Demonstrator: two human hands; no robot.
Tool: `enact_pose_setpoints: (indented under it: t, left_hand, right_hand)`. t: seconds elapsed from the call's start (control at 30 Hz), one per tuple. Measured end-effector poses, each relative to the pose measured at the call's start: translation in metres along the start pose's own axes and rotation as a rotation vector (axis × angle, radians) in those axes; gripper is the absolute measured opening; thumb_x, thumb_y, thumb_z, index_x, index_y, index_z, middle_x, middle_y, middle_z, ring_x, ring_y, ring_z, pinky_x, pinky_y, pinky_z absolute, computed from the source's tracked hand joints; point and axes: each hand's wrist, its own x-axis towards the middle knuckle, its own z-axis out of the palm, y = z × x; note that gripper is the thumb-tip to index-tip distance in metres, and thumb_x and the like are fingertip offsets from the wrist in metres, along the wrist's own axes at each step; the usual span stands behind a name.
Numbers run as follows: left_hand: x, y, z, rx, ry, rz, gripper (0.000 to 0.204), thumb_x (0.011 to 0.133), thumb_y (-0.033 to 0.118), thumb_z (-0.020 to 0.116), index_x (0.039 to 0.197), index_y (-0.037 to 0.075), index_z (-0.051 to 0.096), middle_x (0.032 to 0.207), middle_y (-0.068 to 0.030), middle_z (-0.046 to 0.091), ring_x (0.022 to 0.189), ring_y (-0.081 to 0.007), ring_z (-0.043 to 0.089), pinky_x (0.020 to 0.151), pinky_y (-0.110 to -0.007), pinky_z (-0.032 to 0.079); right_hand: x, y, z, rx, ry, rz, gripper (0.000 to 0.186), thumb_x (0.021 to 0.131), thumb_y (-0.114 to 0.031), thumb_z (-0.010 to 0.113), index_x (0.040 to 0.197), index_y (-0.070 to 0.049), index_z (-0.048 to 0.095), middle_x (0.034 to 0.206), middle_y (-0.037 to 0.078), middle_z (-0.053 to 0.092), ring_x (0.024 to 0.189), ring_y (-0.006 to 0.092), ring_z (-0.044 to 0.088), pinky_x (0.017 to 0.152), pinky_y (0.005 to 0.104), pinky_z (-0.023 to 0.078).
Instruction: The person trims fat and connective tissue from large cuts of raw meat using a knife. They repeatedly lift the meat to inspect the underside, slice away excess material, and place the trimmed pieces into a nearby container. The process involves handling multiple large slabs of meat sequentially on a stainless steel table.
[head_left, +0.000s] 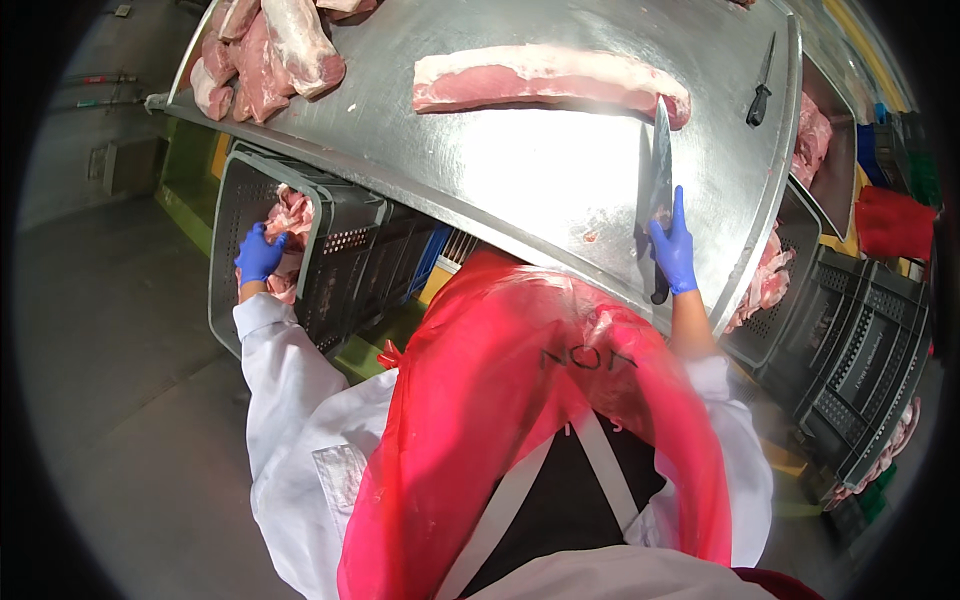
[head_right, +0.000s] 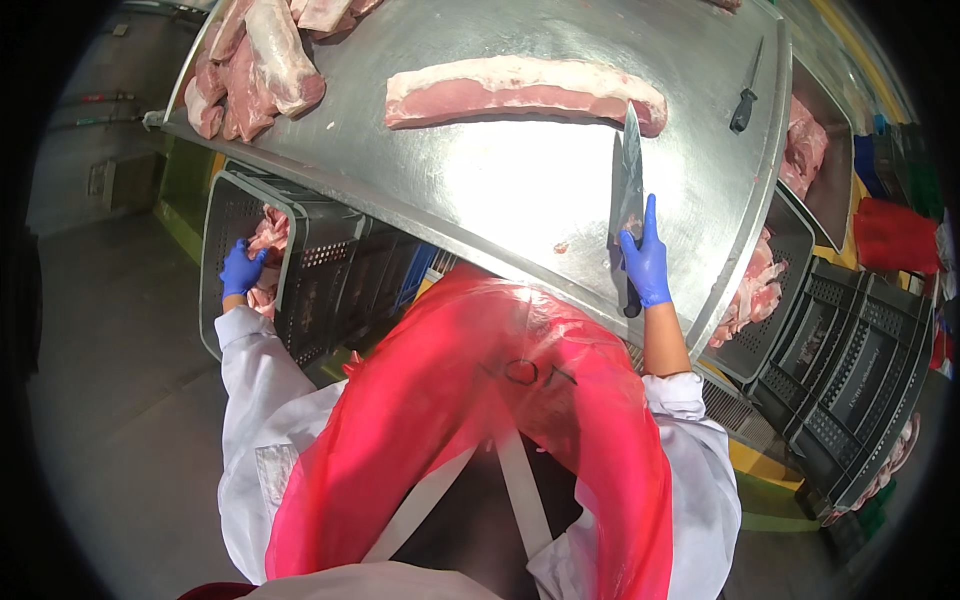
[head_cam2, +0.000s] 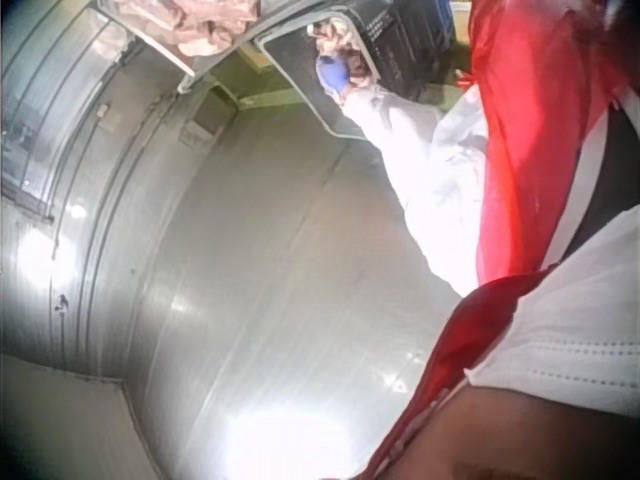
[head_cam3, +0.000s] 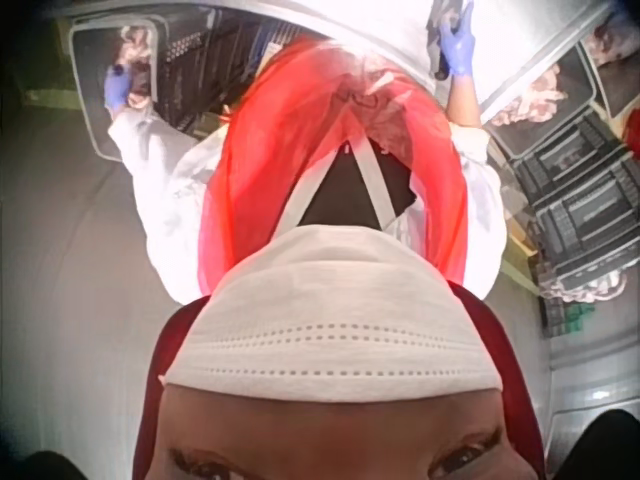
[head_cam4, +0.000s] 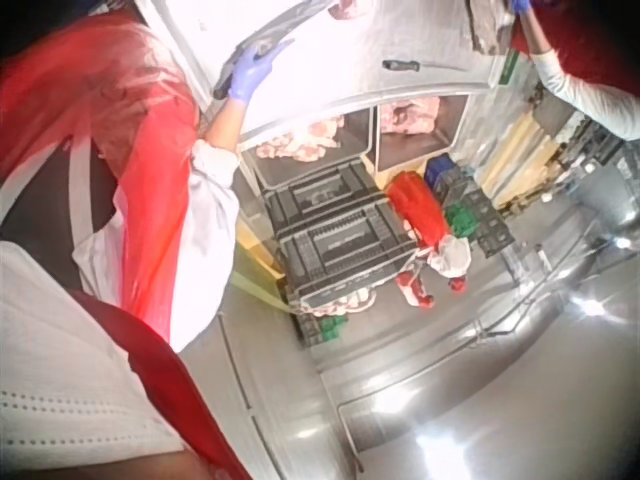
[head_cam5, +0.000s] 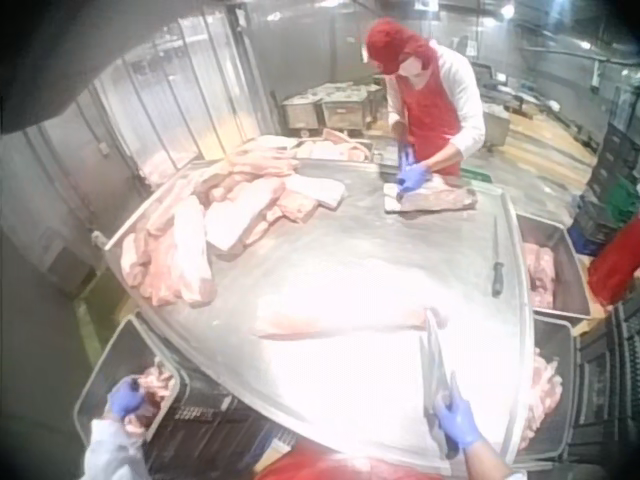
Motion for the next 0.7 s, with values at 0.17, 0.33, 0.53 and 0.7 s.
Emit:
enact_pose_setpoints:
  t: [0.17,0.33,0.53,0.7]
  left_hand:
    - [0.118,0.224,-0.071,-0.012,0.188,0.461,0.06,0.084,0.04,0.076,0.127,0.001,0.06,0.124,-0.0231,0.064,0.118,-0.0402,0.059,0.099,-0.047,0.048]
    - [0.184,0.448,-0.002,-0.297,0.037,1.052,0.081,0.075,0.045,0.08,0.139,0.004,0.051,0.134,-0.0213,0.057,0.124,-0.0409,0.054,0.104,-0.05,0.044]
    - [0.151,0.59,0.038,-0.097,-0.208,1.109,0.107,0.056,0.033,0.083,0.149,0.007,0.036,0.131,-0.0181,0.052,0.118,-0.0395,0.054,0.097,-0.054,0.045]
    - [0.092,0.6,0.026,-0.093,-0.239,1.157,0.107,0.053,0.033,0.081,0.147,0.007,0.038,0.125,-0.0174,0.055,0.11,-0.0376,0.057,0.09,-0.051,0.049]
  right_hand:
    - [-0.003,0.03,0.013,0.028,0.081,0.111,0.065,0.095,-0.012,0.063,0.153,-0.01,0.033,0.076,0.006,0.064,0.056,0.0116,0.058,0.051,0.0289,0.049]
    - [-0.006,0.009,0.023,0.203,0.154,0.172,0.052,0.096,-0.008,0.061,0.143,-0.006,0.039,0.077,0.005,0.061,0.054,0.0118,0.056,0.047,0.0282,0.048]
    - [-0.057,0.011,0.02,0.282,0.339,0.249,0.055,0.096,-0.006,0.062,0.145,-0.01,0.039,0.088,0.007,0.063,0.063,0.0126,0.059,0.05,0.0276,0.05]
    - [-0.037,0.015,0.01,0.1,0.456,0.192,0.081,0.094,-0.007,0.061,0.161,-0.019,0.019,0.091,0.01,0.068,0.066,0.014,0.062,0.058,0.0298,0.053]
